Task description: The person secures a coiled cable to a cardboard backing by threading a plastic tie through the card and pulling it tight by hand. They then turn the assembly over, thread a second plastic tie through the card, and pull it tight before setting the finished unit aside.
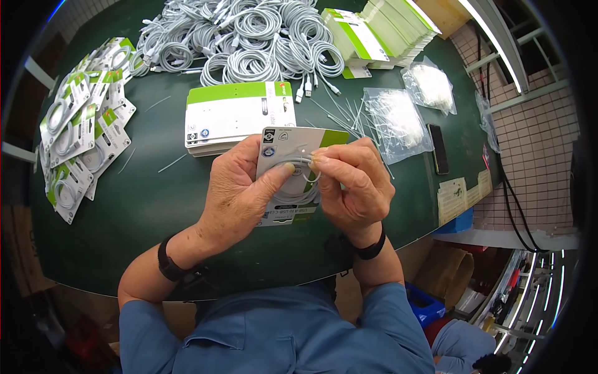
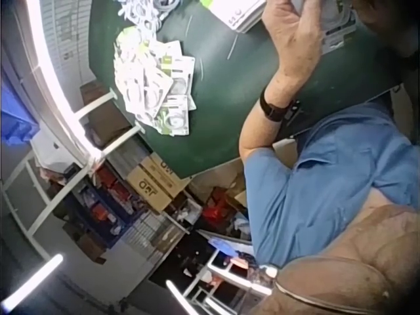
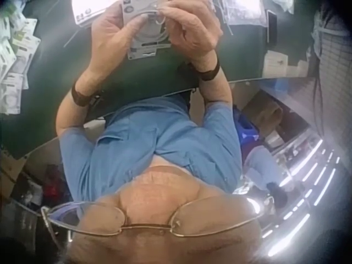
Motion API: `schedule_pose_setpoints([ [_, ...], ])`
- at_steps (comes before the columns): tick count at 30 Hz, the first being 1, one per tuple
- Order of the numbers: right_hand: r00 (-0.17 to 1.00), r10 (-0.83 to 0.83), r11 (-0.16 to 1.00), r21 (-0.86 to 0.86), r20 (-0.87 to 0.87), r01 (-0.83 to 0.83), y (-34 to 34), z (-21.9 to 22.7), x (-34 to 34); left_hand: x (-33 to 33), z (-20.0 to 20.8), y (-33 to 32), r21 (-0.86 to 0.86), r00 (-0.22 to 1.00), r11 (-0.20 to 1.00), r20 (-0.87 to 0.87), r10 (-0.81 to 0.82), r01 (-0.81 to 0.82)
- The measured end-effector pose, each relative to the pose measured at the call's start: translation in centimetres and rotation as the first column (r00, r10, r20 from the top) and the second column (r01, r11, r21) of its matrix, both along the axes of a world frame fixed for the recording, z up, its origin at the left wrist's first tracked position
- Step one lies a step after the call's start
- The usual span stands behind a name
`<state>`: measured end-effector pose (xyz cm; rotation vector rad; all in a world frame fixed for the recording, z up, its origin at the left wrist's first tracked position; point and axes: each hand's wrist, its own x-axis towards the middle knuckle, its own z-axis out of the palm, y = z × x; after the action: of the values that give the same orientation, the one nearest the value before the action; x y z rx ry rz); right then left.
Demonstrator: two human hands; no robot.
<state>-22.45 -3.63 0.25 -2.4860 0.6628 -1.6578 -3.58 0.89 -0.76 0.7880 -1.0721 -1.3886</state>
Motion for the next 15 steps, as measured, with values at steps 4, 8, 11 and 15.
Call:
schedule_pose_setpoints([
  [4, 1.000, -0.004, 1.000, -0.002, 0.028, 0.004, -0.16, -0.06, -0.10, 0.14, 0.14, -0.05, 0.002, 1.000, 1.000, 0.006, -0.016, 0.016],
  [8, 0.999, 0.001, 1.000, -0.001, 0.032, -0.001, -0.24, -0.07, -0.01, 0.19, 0.17, -0.10, 0.004, 0.999, 1.000, 0.014, -0.030, 0.030],
  [11, 1.000, 0.004, 1.000, 0.004, 0.027, -0.004, -0.28, 0.01, -0.01, 0.16, 0.12, -0.16, 0.008, 1.000, 1.000, 0.008, -0.030, 0.030],
  [15, 1.000, 0.012, 1.000, 0.013, 0.021, -0.012, -0.11, 0.04, 0.00, 0.15, 0.15, -0.03, 0.011, 1.000, 1.000, 0.022, -0.022, 0.022],
])
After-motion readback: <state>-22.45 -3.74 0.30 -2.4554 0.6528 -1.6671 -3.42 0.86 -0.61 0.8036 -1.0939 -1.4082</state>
